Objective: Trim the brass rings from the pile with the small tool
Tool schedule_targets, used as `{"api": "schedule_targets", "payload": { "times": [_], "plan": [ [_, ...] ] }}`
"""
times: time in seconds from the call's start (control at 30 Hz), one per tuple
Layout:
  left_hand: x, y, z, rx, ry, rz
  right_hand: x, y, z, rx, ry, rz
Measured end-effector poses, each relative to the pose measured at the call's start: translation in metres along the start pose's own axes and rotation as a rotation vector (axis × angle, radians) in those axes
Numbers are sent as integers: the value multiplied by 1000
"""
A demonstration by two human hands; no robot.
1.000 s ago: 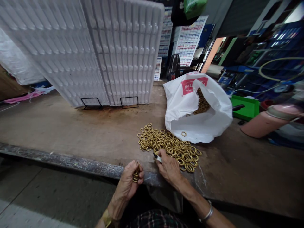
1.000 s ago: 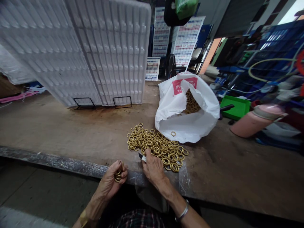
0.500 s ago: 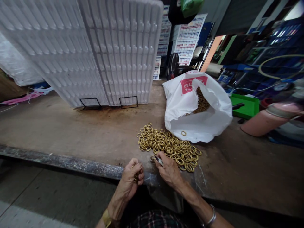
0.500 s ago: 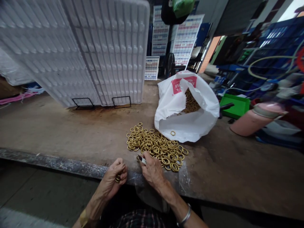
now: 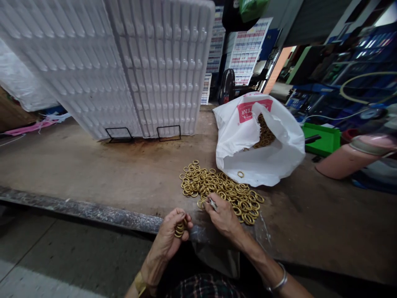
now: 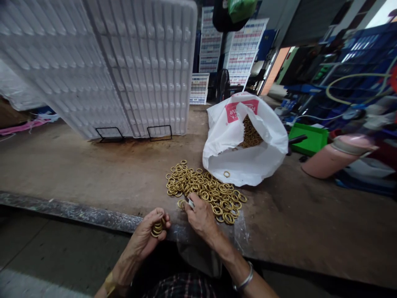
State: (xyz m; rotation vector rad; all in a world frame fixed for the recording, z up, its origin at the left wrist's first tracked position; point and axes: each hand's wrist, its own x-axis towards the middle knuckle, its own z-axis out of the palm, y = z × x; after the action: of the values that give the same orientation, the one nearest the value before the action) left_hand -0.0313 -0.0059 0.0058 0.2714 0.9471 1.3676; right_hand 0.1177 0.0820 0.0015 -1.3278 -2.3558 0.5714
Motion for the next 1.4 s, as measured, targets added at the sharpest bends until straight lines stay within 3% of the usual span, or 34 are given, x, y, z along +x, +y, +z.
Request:
{"api": "schedule_targets", "payload": {
  "times": [0.13,0.27,0.4,0.53,0.7,0.8,0.97,1.13,1.23,1.4],
  "plan": [
    [-1,0,-1,-34,3,3,5,0,-2,-154,-80,-24],
    [1,-2,-4,-73,8,3,7,1,-2,-148,-67,-1],
    [3,-4,-3,-54,30,9,2,-1,0,-209,-161,-74],
    [3,-4,-2,-61,16,13,-3,-1,6,-180,-73,-81],
    [3,-3,-2,-51,23,13,-3,3,9,-215,-143,-88],
    [3,-3,0,-19,25,21,0,6,9,-151,-64,-49],
    [3,-8,4,136,47,67,-2,3,8,29,-15,-157],
    [4,-12,6,391,121,138,-9,-9,5,166,-53,-240],
    [4,-10,5,516,103,131,-10,-13,5,208,-90,-287],
    [3,-7,5,611,63,110,-10,-12,11,293,-114,-168]
  ]
}}
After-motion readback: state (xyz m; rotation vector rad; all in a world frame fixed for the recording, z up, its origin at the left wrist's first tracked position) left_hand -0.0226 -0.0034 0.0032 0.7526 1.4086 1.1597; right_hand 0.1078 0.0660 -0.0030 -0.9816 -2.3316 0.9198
